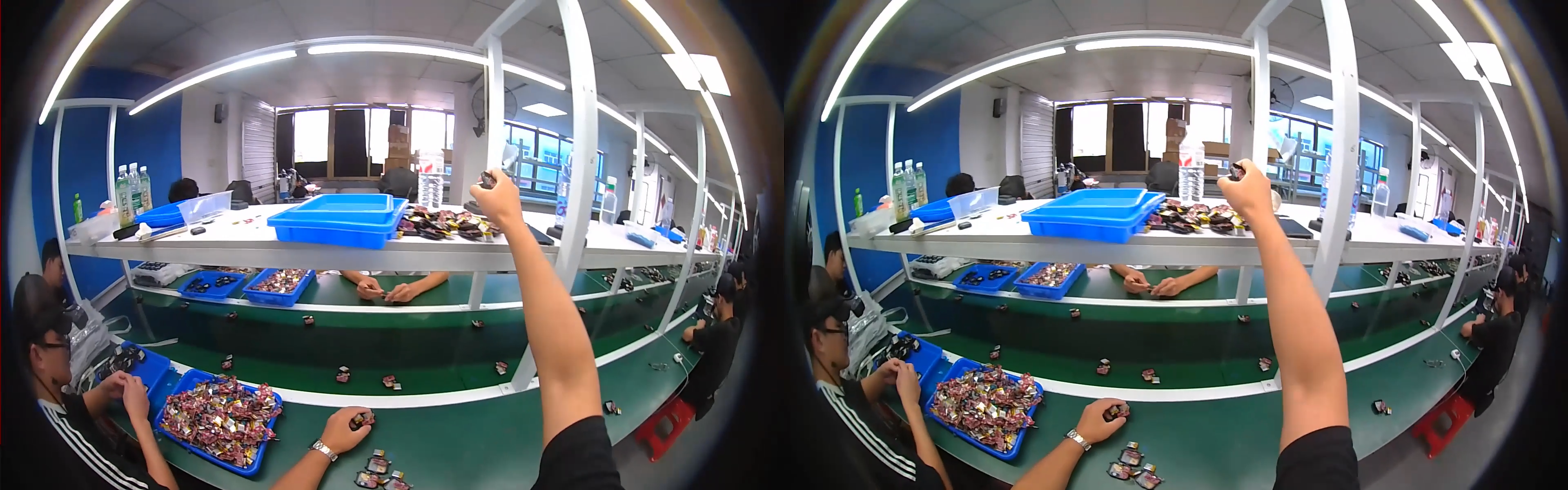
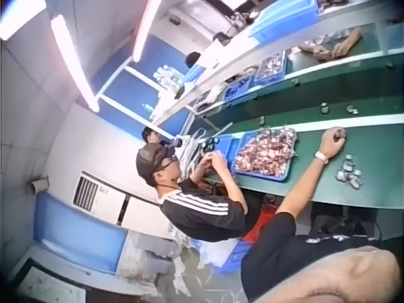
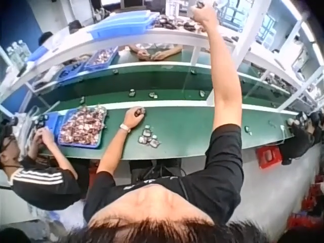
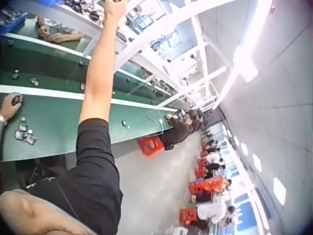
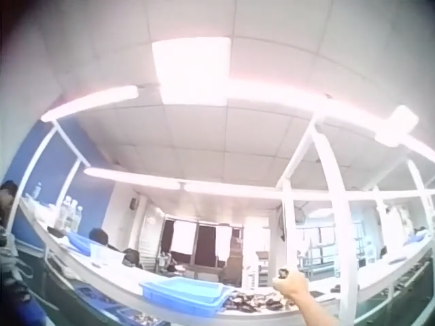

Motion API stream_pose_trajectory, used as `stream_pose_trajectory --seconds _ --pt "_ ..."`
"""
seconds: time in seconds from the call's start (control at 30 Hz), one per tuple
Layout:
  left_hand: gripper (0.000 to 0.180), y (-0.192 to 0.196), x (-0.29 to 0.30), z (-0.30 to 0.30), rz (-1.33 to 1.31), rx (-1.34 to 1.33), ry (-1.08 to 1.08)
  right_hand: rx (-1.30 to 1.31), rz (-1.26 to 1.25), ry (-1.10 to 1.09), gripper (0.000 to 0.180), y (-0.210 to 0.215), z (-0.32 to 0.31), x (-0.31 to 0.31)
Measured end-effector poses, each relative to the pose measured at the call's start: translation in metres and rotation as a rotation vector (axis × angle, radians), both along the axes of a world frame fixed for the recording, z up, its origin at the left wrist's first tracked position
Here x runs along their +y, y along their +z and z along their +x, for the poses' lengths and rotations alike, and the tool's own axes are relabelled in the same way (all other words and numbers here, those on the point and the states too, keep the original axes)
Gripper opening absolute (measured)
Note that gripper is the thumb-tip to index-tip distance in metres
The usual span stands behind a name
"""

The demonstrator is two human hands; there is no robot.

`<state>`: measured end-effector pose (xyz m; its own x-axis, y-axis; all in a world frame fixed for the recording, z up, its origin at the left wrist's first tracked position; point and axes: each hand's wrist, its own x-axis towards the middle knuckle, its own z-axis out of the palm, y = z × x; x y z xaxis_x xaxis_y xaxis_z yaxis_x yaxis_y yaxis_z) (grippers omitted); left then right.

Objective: Sorting and assembling small electronic components on a conveyor belt in a factory setting.

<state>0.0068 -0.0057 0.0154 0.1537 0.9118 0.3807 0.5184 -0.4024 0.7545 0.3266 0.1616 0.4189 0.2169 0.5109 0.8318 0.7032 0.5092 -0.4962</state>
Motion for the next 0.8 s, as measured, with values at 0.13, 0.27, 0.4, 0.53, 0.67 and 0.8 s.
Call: stream_pose_trajectory --seconds 0.13,0.27,0.4,0.53,0.67,0.8 --pt "0.032 -0.006 0.003 -0.006 -0.046 -0.019 -0.020 -0.035 -0.102 -0.034 0.044 0.003 -0.014 0.054" --pt "0.038 -0.008 0.010 -0.007 0.012 0.051 -0.026 -0.170 -0.225 -0.073 0.041 0.000 -0.033 0.085" --pt "0.035 -0.016 0.013 -0.010 0.061 0.105 -0.046 -0.331 -0.325 -0.017 0.049 0.006 -0.049 0.096" --pt "0.033 -0.016 0.013 -0.009 0.072 0.120 -0.037 -0.560 -0.387 0.011 0.060 0.009 -0.054 0.088" --pt "0.030 -0.019 0.011 -0.008 0.065 0.121 -0.067 -0.494 -0.537 0.111 0.069 0.014 -0.047 0.071" --pt "0.026 -0.008 0.003 -0.006 0.084 0.122 -0.046 -0.478 -0.490 0.116 0.063 0.013 -0.035 0.050"
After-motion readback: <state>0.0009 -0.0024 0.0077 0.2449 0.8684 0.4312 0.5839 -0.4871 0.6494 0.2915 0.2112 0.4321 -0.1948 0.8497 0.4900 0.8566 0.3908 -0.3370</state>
